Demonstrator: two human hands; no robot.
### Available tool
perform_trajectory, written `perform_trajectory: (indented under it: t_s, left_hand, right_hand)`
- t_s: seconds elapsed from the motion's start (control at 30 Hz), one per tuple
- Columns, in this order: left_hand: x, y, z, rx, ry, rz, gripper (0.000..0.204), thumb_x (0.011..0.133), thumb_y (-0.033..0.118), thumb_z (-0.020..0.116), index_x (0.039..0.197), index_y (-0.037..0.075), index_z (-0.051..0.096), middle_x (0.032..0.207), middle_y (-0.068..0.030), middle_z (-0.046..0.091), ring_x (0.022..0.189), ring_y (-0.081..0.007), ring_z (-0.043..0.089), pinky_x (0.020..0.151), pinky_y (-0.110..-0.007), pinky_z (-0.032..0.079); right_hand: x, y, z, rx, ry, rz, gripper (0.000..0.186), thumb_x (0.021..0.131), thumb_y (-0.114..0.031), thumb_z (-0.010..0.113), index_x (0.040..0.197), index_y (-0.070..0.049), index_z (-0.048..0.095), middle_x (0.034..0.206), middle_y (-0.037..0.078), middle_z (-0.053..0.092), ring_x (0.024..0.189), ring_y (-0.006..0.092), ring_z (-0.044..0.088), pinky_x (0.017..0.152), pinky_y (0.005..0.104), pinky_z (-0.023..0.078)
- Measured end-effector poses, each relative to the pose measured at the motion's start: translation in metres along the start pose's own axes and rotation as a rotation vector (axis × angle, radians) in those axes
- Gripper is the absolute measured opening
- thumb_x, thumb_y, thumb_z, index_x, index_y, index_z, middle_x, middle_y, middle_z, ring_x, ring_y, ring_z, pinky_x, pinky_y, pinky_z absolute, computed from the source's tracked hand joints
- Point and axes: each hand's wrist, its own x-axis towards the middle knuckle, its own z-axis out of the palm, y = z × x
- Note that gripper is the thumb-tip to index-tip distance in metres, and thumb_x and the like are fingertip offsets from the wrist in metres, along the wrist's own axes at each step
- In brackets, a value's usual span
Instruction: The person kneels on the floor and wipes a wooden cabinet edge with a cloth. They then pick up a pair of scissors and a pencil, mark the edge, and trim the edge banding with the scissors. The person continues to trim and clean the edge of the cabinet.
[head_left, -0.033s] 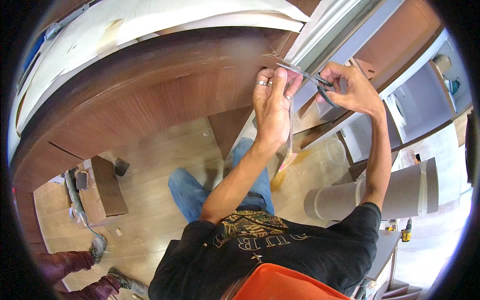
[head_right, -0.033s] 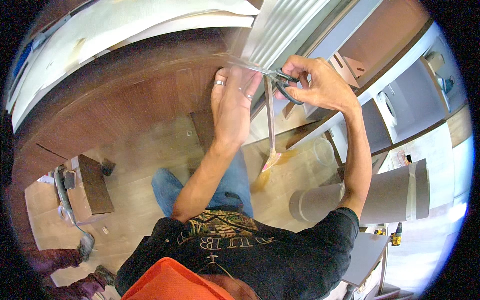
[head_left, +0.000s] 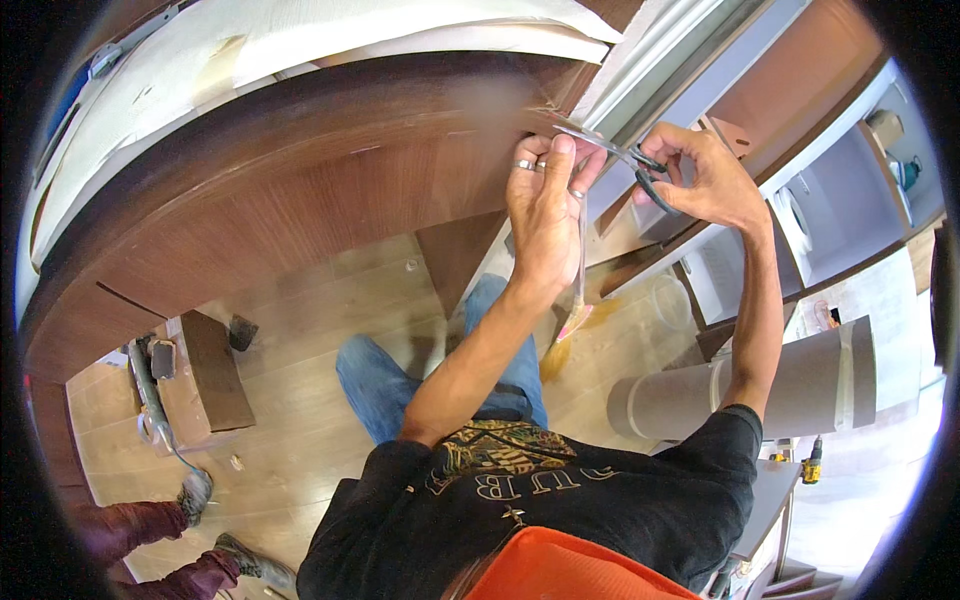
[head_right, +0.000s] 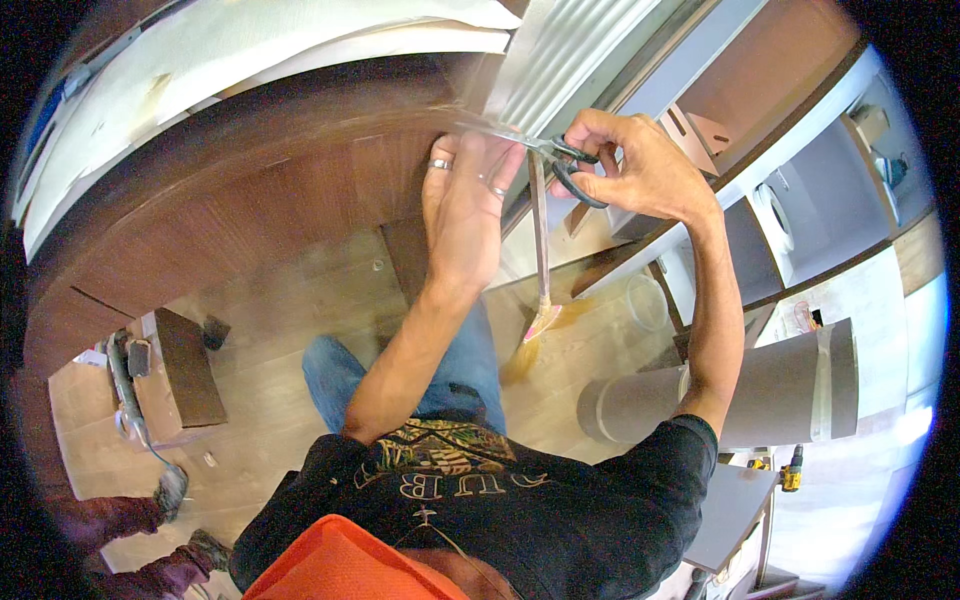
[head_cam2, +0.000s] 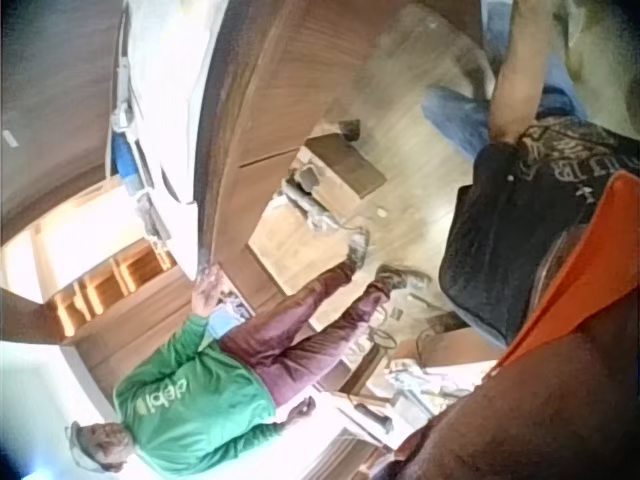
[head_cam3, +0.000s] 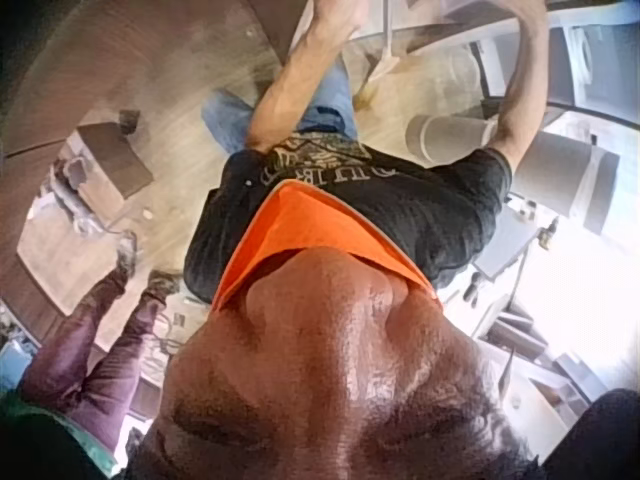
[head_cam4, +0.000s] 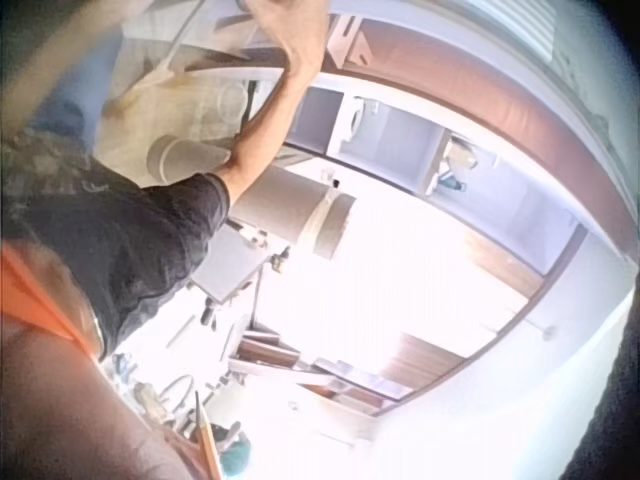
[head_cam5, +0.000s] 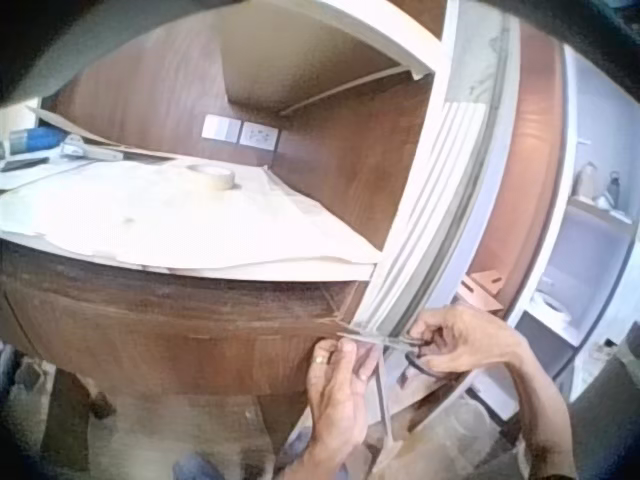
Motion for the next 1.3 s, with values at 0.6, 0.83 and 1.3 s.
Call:
perform_trajectory:
  t_s: [0.6, 0.83, 1.3]
  left_hand:
    - [0.005, -0.001, 0.005, 0.036, 0.037, 0.088, 0.014, 0.102, 0.017, 0.058, 0.1, 0.004, 0.053, 0.102, -0.0093, 0.065, 0.099, -0.0173, 0.065, 0.098, -0.039, 0.054]
    - [0.007, -0.001, 0.002, 0.025, 0.021, 0.062, 0.015, 0.101, 0.016, 0.058, 0.101, 0.003, 0.051, 0.103, -0.0114, 0.064, 0.099, -0.0189, 0.064, 0.1, -0.04, 0.053]
    - [0.009, -0.002, 0.001, 0.023, -0.016, 0.059, 0.015, 0.103, 0.016, 0.056, 0.103, 0.001, 0.051, 0.107, -0.0141, 0.064, 0.103, -0.0198, 0.064, 0.101, -0.04, 0.053]
  right_hand:
    - [-0.006, 0.042, 0.009, 0.293, -0.096, 0.021, 0.033, 0.082, -0.031, 0.081, 0.094, -0.006, 0.064, 0.082, -0.004, 0.058, 0.08, 0.0056, 0.053, 0.073, 0.0219, 0.043]
    - [-0.006, 0.025, -0.011, 0.015, -0.045, 0.165, 0.033, 0.079, -0.032, 0.081, 0.091, -0.006, 0.065, 0.078, -0.004, 0.058, 0.078, 0.0079, 0.053, 0.077, 0.0271, 0.043]
    - [0.006, 0.017, 0.009, -0.131, 0.078, -0.094, 0.036, 0.074, -0.032, 0.082, 0.091, -0.004, 0.067, 0.07, 0.0, 0.061, 0.063, 0.012, 0.051, 0.059, 0.0287, 0.043]
